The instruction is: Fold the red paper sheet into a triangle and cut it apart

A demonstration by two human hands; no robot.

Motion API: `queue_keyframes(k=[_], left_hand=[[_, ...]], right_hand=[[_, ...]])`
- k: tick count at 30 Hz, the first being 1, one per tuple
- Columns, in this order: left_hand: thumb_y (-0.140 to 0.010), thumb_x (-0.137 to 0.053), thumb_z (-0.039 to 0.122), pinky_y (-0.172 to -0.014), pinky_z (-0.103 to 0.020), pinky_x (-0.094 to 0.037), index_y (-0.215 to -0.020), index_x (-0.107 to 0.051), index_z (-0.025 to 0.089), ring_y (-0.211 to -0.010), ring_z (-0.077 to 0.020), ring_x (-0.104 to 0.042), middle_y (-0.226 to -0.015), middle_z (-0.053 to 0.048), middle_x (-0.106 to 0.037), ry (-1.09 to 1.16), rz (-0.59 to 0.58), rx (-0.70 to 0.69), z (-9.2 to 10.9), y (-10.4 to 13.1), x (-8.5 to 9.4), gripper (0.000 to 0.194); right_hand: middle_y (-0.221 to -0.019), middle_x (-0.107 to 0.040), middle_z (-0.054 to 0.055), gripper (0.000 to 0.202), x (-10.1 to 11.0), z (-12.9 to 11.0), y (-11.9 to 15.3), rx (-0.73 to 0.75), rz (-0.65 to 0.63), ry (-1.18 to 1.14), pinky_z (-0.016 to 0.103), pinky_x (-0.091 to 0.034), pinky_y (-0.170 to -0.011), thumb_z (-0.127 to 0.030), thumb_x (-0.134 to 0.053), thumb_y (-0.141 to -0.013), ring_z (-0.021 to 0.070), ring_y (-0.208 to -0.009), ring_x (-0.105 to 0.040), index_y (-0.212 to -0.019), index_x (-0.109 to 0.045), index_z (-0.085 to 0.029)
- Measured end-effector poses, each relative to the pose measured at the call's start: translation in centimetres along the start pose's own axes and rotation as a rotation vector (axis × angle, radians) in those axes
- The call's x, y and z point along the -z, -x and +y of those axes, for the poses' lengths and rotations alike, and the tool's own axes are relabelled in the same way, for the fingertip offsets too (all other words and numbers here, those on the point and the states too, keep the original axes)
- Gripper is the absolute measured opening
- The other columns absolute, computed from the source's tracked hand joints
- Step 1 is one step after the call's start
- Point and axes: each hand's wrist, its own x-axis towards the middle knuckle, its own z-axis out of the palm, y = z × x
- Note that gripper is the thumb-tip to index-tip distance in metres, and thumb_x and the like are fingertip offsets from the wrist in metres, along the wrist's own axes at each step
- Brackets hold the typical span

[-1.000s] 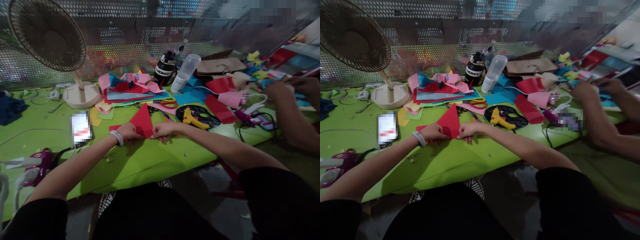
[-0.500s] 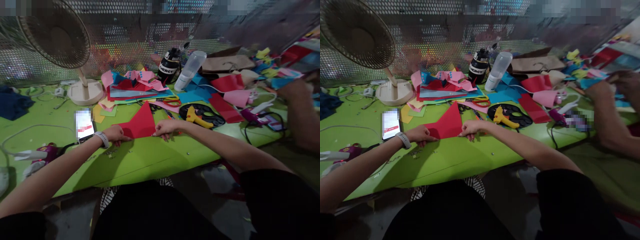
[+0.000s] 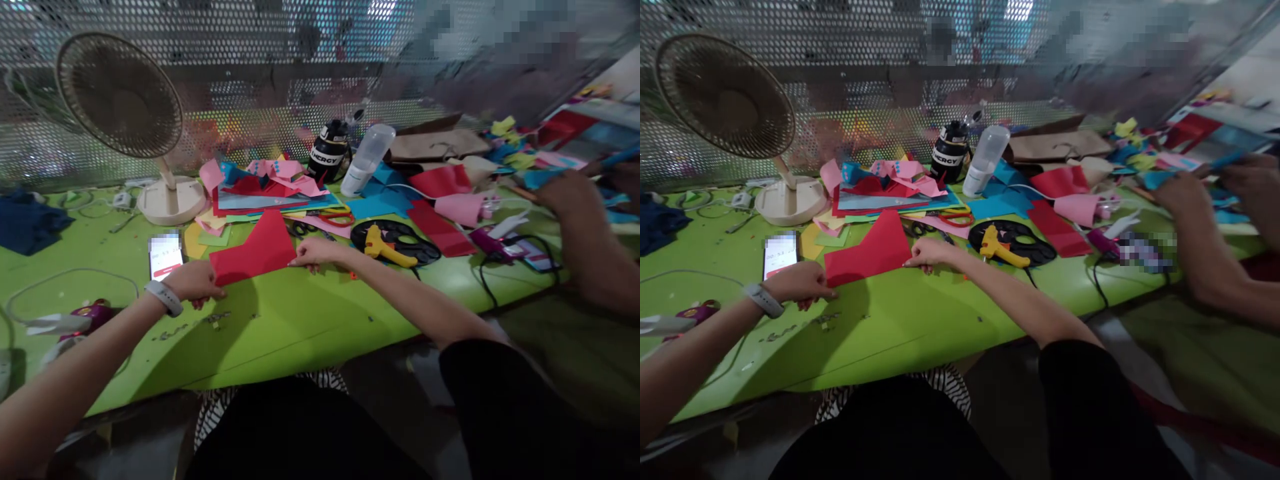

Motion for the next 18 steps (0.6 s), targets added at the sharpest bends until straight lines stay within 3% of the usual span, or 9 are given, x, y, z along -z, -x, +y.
queue_keyframes(k=[3, 4, 7, 9, 12, 18], left_hand=[[-0.083, -0.054, 0.056, -0.059, -0.03, -0.042, -0.057, -0.061, 0.018, -0.057, -0.0205, -0.06, -0.055, -0.006, -0.063, -0.229, 0.305, -0.103, 3.1, 0.7, -0.2, 0.046], [-0.085, -0.051, 0.057, -0.061, -0.03, -0.043, -0.07, -0.066, 0.018, -0.064, -0.0224, -0.063, -0.065, -0.007, -0.067, -0.252, 0.414, -0.158, 4.1, 0.7, -0.5, 0.044], [-0.097, -0.04, 0.044, -0.083, -0.033, -0.048, -0.109, -0.067, 0.02, -0.1, -0.0243, -0.065, -0.112, -0.01, -0.07, -0.291, 0.568, -0.411, 5.9, -0.6, -2.3, 0.037], [-0.097, -0.043, 0.041, -0.104, -0.04, -0.04, -0.13, -0.057, 0.02, -0.127, -0.0264, -0.051, -0.142, -0.012, -0.053, -0.361, 0.61, -0.518, 6.0, -2.2, -3.9, 0.042], [-0.094, -0.042, 0.056, -0.117, -0.051, -0.022, -0.143, -0.045, 0.023, -0.145, -0.0288, -0.028, -0.155, -0.011, -0.035, -0.443, 0.618, -0.634, 5.2, -4.3, -6.2, 0.059], [-0.092, -0.034, 0.067, -0.118, -0.05, -0.021, -0.149, -0.035, 0.022, -0.146, -0.0279, -0.025, -0.157, -0.011, -0.03, -0.433, 0.658, -0.633, 4.0, -5.5, -8.4, 0.073]], right_hand=[[-0.058, -0.065, 0.0, 0.05, -0.1, 0.3, 0.6, 0.034, 0.049, -0.021, 0.021, -0.046, -0.049, -0.067, -0.067, -0.072, 0.0114, -0.05, -0.061, -0.067, -0.055, -0.019], [-0.06, -0.065, 0.001, 0.051, -0.1, 0.5, 1.1, 0.045, 0.079, -0.027, 0.021, -0.046, -0.049, -0.068, -0.065, -0.073, 0.0117, -0.051, -0.062, -0.069, -0.056, -0.019], [-0.065, -0.067, 0.002, 0.049, 0.4, 1.1, 3.0, 0.036, 0.234, -0.037, 0.022, -0.045, -0.049, -0.067, -0.06, -0.078, 0.0126, -0.052, -0.062, -0.073, -0.056, -0.019], [-0.067, -0.068, 0.003, 0.045, 1.0, 1.5, 4.3, 0.01, 0.362, -0.028, 0.022, -0.044, -0.05, -0.063, -0.058, -0.082, 0.013, -0.052, -0.062, -0.073, -0.055, -0.019], [-0.069, -0.068, 0.003, 0.036, 1.9, 1.8, 5.8, 0.01, 0.515, 0.04, 0.023, -0.042, -0.054, -0.053, -0.058, -0.085, 0.0143, -0.057, -0.063, -0.074, -0.058, -0.019], [-0.079, -0.071, 0.003, 0.025, 3.0, 2.9, 7.4, 0.016, 0.747, 0.21, 0.026, -0.039, -0.062, -0.042, -0.055, -0.087, 0.0193, -0.074, -0.065, -0.086, -0.068, -0.021]])
